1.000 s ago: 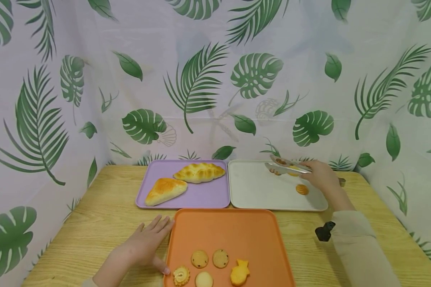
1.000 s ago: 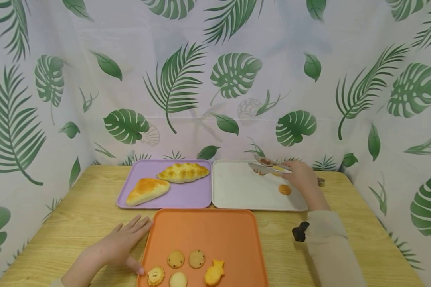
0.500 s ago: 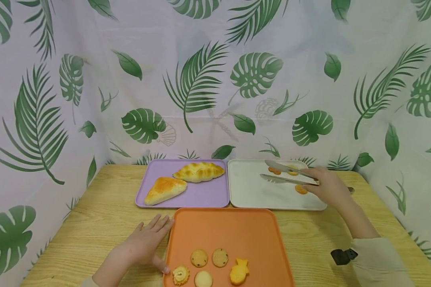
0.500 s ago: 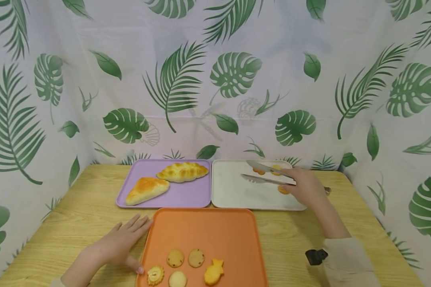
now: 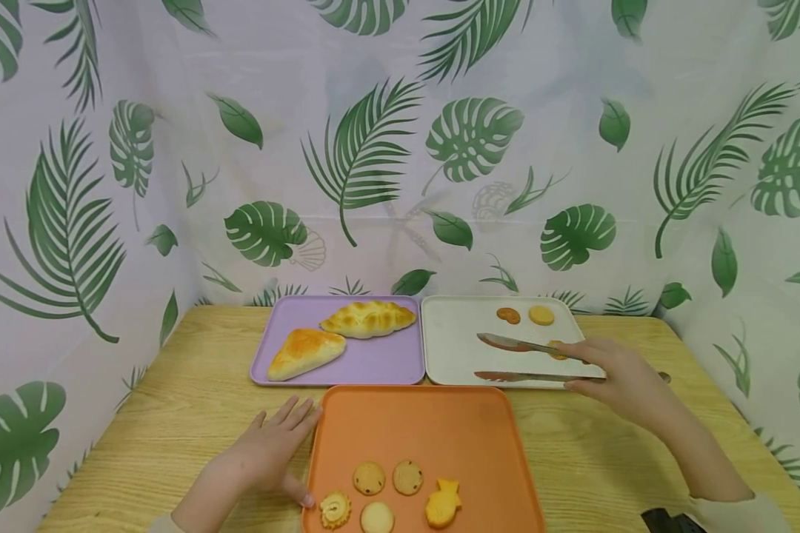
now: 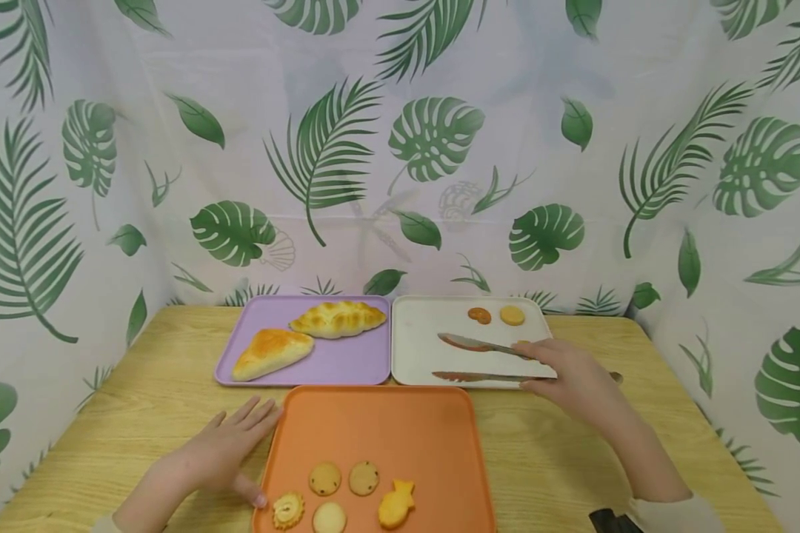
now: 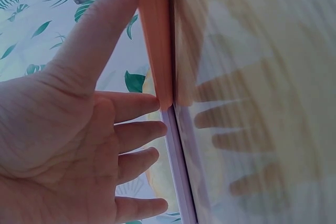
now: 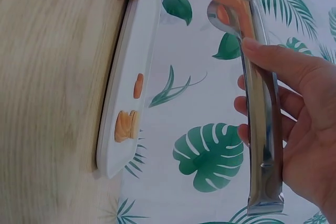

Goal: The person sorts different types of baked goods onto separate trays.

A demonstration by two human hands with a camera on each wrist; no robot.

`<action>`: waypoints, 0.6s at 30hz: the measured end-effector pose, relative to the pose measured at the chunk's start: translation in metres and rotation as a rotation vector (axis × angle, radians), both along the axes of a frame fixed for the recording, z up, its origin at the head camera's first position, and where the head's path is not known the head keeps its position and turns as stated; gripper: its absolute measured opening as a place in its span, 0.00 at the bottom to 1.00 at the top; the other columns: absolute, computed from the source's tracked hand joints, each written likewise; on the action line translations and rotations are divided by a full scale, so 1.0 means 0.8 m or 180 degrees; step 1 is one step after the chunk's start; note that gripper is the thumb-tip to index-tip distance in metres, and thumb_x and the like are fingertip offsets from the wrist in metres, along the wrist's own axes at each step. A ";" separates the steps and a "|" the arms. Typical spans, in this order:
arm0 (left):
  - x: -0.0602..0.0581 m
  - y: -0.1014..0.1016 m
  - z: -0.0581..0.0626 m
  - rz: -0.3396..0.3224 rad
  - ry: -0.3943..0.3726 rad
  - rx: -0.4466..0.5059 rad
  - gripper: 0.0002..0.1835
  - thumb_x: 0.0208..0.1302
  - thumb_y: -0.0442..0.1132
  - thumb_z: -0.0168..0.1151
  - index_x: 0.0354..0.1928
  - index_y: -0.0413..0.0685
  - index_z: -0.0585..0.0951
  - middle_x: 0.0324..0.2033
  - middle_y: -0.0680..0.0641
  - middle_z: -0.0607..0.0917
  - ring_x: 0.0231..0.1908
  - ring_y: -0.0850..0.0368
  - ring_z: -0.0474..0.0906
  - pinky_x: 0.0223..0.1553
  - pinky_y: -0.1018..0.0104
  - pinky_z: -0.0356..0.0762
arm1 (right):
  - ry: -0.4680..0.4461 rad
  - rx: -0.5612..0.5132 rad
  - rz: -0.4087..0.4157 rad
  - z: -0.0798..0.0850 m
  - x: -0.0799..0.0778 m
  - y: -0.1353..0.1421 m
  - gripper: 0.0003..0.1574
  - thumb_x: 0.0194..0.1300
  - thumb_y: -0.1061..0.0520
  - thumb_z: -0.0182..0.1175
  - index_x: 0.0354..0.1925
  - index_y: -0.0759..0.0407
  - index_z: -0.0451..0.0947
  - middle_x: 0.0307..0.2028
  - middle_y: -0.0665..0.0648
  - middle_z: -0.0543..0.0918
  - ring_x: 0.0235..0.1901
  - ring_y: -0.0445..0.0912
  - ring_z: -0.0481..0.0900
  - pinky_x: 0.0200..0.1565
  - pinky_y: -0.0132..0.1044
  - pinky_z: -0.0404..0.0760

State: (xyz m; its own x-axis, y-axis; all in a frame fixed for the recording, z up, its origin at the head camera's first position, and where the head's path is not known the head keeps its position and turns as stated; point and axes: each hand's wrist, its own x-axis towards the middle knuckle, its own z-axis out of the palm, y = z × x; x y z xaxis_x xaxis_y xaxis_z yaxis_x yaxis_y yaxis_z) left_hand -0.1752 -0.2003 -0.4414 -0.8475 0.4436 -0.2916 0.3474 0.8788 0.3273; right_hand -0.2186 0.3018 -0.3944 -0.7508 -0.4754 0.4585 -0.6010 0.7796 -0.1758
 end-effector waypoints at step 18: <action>-0.001 0.001 -0.002 -0.0004 0.0020 0.0007 0.68 0.33 0.65 0.76 0.76 0.44 0.54 0.76 0.38 0.53 0.76 0.36 0.43 0.67 0.25 0.45 | -0.0556 0.0046 0.0909 -0.016 0.043 -0.036 0.38 0.47 0.55 0.75 0.59 0.46 0.78 0.47 0.44 0.84 0.45 0.38 0.79 0.41 0.31 0.81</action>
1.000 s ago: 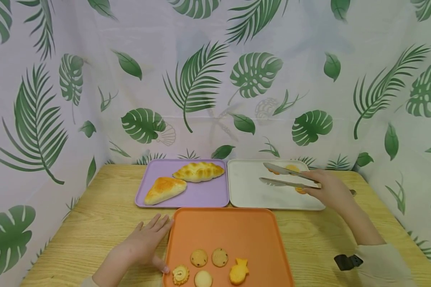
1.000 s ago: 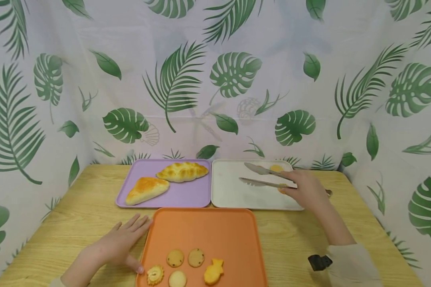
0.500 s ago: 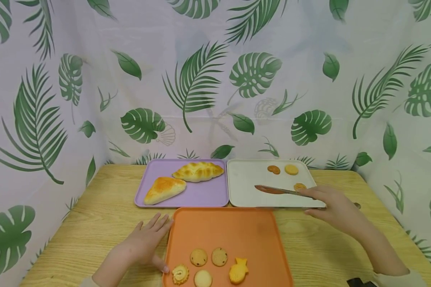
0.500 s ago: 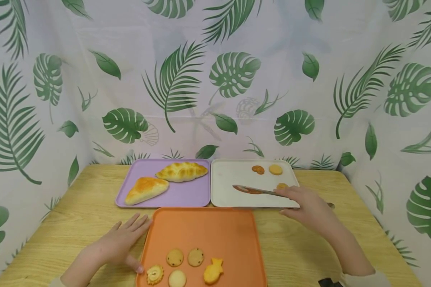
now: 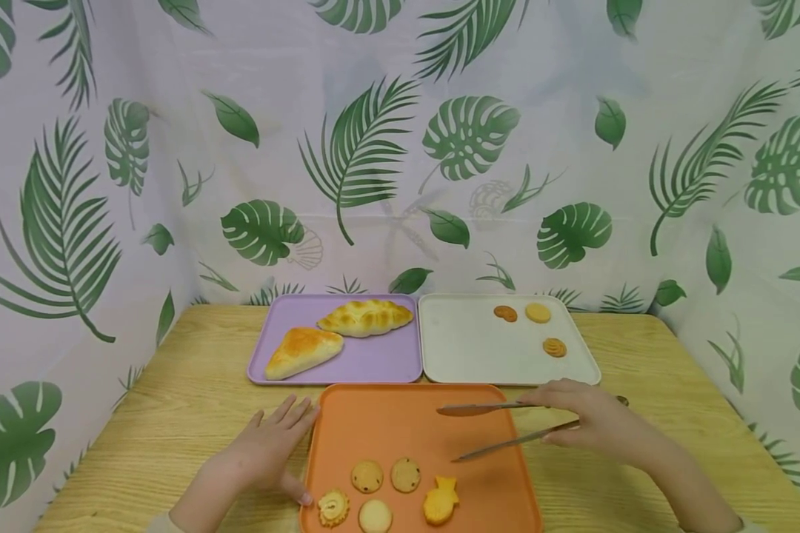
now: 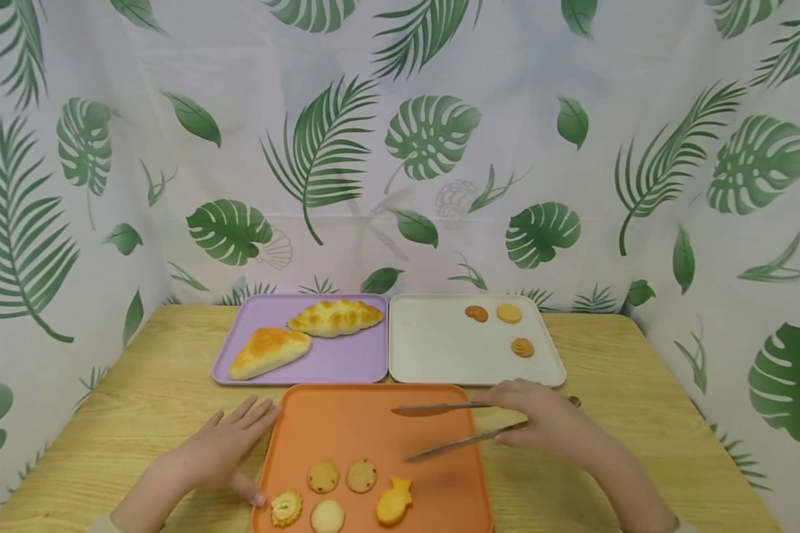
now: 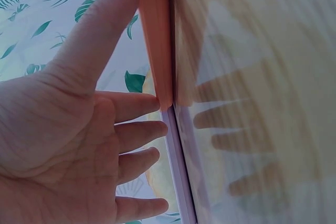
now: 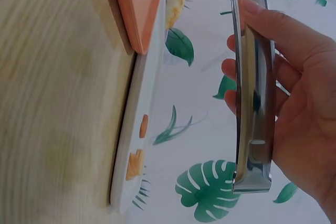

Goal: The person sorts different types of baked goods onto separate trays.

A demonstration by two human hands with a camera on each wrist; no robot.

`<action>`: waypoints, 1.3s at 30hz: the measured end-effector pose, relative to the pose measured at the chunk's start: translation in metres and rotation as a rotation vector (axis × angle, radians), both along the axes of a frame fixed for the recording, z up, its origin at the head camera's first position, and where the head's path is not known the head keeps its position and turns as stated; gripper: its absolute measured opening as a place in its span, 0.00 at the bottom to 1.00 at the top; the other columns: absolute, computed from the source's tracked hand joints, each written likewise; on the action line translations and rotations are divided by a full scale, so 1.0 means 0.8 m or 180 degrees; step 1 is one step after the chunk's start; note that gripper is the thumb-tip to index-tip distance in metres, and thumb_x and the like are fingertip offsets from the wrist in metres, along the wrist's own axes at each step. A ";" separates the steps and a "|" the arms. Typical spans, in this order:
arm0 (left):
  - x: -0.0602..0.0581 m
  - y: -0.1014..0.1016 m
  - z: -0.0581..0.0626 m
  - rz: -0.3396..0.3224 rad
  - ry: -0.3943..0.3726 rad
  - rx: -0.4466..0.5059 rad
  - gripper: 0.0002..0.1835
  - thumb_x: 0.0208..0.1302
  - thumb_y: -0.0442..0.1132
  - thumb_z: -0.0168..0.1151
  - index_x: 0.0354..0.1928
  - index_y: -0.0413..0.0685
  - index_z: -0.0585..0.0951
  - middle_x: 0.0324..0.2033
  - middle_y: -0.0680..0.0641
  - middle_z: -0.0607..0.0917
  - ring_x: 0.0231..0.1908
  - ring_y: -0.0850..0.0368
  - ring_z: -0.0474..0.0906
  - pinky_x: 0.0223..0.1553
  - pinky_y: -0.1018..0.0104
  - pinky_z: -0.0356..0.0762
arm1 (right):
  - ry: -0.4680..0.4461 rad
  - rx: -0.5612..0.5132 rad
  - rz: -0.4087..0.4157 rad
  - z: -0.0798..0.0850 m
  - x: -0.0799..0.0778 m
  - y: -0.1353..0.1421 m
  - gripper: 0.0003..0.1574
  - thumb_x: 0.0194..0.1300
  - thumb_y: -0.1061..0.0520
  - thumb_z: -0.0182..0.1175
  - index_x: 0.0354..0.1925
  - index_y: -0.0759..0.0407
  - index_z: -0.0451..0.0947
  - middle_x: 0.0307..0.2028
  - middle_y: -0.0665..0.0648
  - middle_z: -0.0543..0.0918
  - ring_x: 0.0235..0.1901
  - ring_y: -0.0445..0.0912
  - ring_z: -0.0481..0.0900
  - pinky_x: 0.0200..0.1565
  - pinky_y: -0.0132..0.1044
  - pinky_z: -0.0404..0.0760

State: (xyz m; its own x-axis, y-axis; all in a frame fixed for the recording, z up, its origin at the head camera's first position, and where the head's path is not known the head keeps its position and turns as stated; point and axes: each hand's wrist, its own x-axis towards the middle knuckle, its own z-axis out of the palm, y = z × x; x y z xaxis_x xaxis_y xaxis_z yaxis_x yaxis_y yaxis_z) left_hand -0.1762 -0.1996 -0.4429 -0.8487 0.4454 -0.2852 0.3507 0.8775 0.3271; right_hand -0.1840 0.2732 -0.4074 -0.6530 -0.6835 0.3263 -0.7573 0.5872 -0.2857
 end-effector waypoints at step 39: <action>0.002 -0.002 -0.002 -0.0012 0.0032 0.0078 0.68 0.33 0.65 0.76 0.76 0.43 0.55 0.75 0.37 0.54 0.76 0.35 0.44 0.66 0.25 0.46 | -0.0319 0.0745 0.0228 0.005 0.020 -0.027 0.31 0.46 0.54 0.76 0.51 0.42 0.83 0.44 0.43 0.84 0.43 0.41 0.79 0.41 0.38 0.82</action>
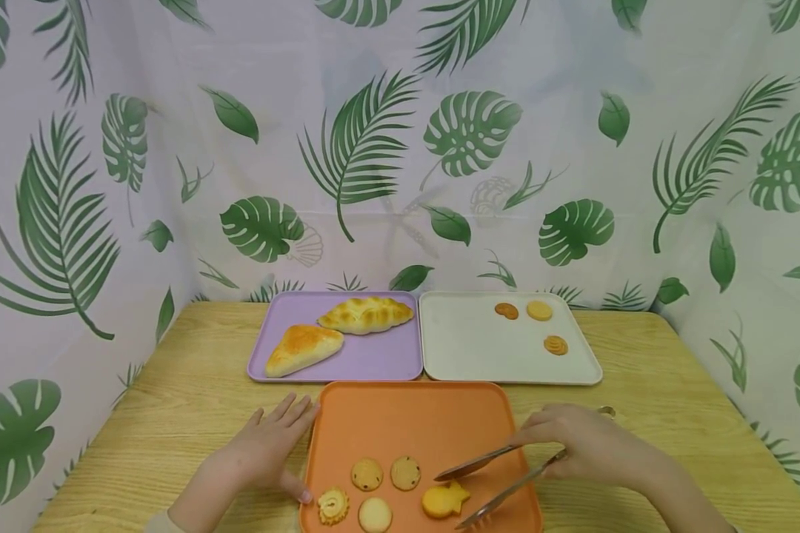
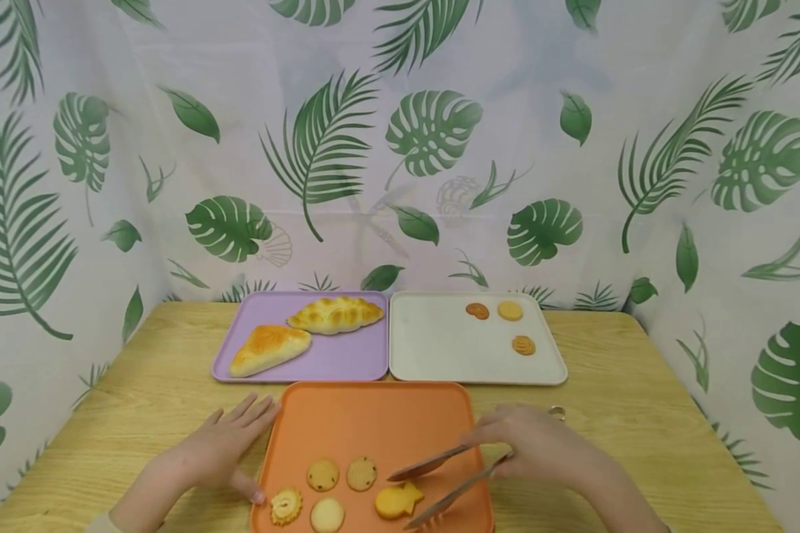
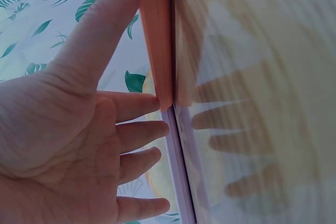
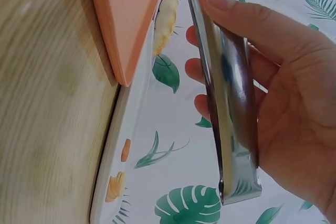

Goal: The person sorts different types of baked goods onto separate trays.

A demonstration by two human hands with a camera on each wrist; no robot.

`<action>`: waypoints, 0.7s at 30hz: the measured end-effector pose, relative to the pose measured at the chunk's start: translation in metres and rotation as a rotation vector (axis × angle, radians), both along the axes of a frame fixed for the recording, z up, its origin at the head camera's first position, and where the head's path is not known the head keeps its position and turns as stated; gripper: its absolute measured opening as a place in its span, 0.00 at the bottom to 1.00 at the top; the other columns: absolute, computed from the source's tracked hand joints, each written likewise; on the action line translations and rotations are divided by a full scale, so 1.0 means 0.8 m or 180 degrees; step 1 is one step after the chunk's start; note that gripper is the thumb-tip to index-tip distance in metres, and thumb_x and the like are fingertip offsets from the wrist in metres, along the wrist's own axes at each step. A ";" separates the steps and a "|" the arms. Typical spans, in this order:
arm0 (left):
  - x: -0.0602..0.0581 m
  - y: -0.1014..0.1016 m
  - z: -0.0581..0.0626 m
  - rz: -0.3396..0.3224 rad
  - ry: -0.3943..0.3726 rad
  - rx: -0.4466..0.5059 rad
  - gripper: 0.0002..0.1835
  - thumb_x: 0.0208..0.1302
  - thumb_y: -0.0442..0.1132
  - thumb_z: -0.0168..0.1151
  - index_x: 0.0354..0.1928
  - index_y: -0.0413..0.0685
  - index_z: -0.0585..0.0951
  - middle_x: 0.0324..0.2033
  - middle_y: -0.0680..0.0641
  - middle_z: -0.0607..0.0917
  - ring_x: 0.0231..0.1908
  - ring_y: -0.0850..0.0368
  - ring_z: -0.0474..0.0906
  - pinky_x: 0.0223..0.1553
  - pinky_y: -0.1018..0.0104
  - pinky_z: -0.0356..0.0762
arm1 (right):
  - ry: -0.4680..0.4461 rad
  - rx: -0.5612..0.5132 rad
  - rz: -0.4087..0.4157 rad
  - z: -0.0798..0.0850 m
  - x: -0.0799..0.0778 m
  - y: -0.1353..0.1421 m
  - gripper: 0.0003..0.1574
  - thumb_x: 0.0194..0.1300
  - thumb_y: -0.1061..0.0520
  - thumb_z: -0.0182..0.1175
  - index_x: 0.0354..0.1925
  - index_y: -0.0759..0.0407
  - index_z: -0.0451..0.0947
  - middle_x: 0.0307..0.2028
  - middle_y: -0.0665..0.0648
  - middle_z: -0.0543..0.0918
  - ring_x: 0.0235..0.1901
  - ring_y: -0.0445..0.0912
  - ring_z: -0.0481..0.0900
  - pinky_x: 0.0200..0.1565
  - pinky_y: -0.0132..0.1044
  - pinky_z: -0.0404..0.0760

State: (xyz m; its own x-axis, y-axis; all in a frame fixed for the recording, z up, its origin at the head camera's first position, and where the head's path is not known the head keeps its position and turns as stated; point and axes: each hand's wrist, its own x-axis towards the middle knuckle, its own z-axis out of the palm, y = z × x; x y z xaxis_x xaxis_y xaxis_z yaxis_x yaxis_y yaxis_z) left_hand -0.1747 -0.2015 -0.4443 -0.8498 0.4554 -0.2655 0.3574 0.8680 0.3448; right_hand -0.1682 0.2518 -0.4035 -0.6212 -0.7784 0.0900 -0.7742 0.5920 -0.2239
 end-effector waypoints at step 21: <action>0.000 0.001 0.003 -0.0041 -0.0023 0.0002 0.68 0.33 0.66 0.75 0.76 0.43 0.54 0.75 0.36 0.54 0.75 0.34 0.44 0.65 0.24 0.46 | 0.0055 -0.0271 0.0141 -0.012 -0.004 -0.014 0.24 0.50 0.52 0.74 0.49 0.43 0.84 0.44 0.43 0.86 0.42 0.43 0.81 0.41 0.38 0.82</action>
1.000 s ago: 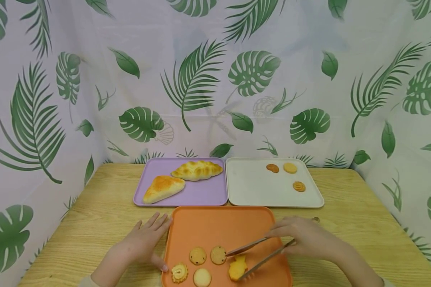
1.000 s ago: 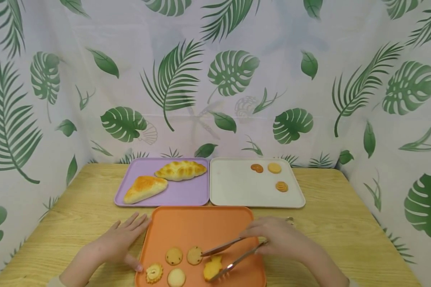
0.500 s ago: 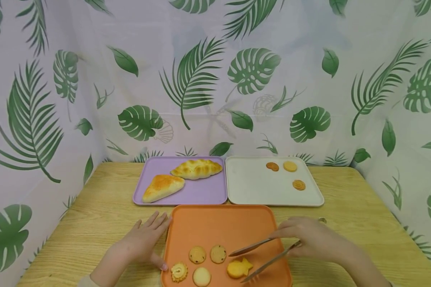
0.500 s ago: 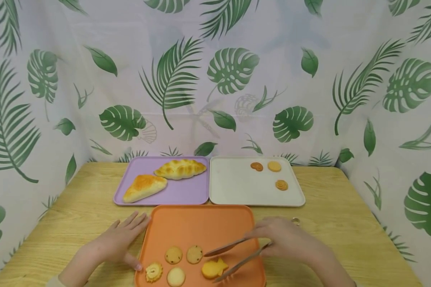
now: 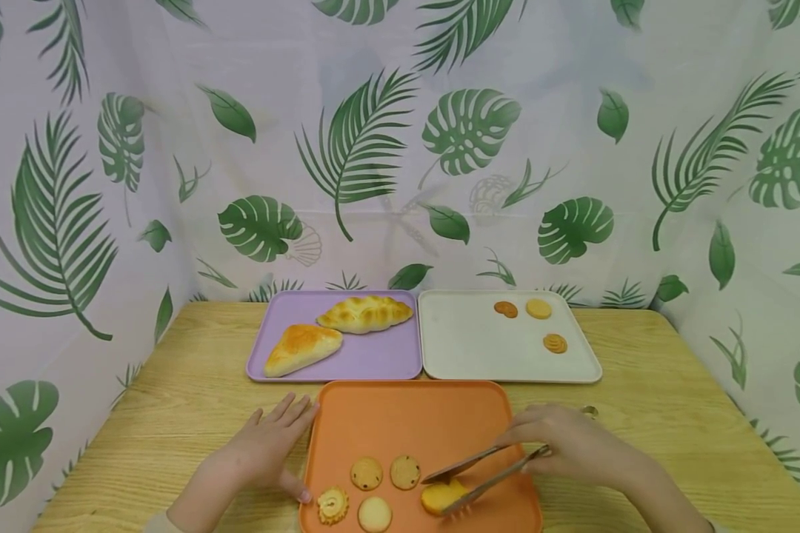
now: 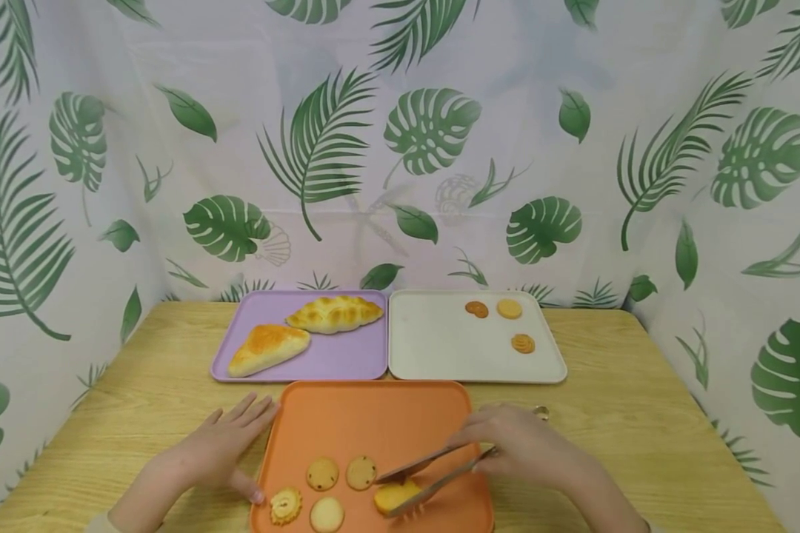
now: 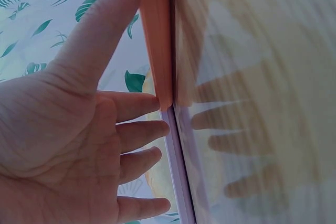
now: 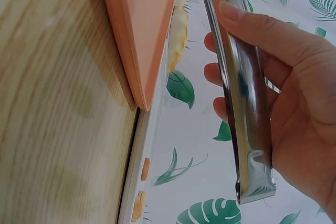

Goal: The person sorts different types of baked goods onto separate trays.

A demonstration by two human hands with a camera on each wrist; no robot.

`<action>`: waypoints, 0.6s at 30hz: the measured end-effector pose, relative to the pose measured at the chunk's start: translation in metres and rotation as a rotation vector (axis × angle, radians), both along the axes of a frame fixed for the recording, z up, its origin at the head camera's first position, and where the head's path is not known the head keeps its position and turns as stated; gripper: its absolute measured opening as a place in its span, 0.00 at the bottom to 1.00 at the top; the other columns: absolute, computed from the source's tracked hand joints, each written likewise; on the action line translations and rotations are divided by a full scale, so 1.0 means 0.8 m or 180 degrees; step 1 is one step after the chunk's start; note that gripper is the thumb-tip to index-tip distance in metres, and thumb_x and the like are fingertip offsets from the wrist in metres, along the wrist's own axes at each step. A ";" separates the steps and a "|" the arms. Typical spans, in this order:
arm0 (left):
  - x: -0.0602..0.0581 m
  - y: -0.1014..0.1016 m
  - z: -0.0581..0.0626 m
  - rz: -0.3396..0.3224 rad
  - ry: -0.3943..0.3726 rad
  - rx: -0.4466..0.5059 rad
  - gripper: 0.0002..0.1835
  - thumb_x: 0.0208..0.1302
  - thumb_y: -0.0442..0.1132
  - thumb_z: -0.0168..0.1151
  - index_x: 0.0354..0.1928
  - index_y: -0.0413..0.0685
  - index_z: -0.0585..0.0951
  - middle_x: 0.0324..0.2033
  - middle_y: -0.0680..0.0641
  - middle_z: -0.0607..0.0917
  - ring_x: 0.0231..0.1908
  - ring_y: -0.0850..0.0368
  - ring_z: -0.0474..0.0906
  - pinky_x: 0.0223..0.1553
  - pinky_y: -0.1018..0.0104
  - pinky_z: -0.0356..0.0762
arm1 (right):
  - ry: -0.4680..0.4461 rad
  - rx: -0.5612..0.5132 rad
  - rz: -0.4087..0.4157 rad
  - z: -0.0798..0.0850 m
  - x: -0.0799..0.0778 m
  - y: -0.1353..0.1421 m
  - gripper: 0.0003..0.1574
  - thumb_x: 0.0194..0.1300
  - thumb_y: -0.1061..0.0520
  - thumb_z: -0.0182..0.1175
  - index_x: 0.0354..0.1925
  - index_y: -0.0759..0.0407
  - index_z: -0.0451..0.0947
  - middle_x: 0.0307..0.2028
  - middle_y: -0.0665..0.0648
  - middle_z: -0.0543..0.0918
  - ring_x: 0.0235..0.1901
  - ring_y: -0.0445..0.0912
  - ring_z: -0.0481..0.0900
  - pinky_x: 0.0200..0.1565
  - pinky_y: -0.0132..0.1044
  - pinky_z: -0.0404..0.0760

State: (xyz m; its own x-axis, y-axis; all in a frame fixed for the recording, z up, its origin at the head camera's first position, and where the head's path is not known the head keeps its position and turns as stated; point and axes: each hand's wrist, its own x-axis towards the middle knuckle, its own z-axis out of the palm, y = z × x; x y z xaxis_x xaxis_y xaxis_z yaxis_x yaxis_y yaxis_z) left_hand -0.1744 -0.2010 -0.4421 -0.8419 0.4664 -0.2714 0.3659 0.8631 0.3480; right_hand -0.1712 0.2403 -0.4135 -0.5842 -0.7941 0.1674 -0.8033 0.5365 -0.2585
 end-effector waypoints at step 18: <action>-0.001 0.000 0.000 0.0029 -0.0013 -0.0013 0.68 0.33 0.66 0.75 0.76 0.43 0.54 0.75 0.36 0.54 0.76 0.35 0.44 0.66 0.24 0.46 | 0.0409 -0.0213 -0.0281 0.009 -0.016 0.041 0.28 0.47 0.56 0.75 0.49 0.46 0.84 0.40 0.42 0.84 0.39 0.37 0.80 0.35 0.31 0.80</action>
State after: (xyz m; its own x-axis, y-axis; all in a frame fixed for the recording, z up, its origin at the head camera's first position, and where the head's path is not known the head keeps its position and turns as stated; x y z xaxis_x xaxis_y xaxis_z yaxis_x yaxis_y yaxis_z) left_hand -0.1751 -0.2007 -0.4424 -0.8450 0.4577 -0.2766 0.3568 0.8678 0.3459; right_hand -0.1841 0.2733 -0.4063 -0.6217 -0.7252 0.2959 -0.7825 0.5916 -0.1941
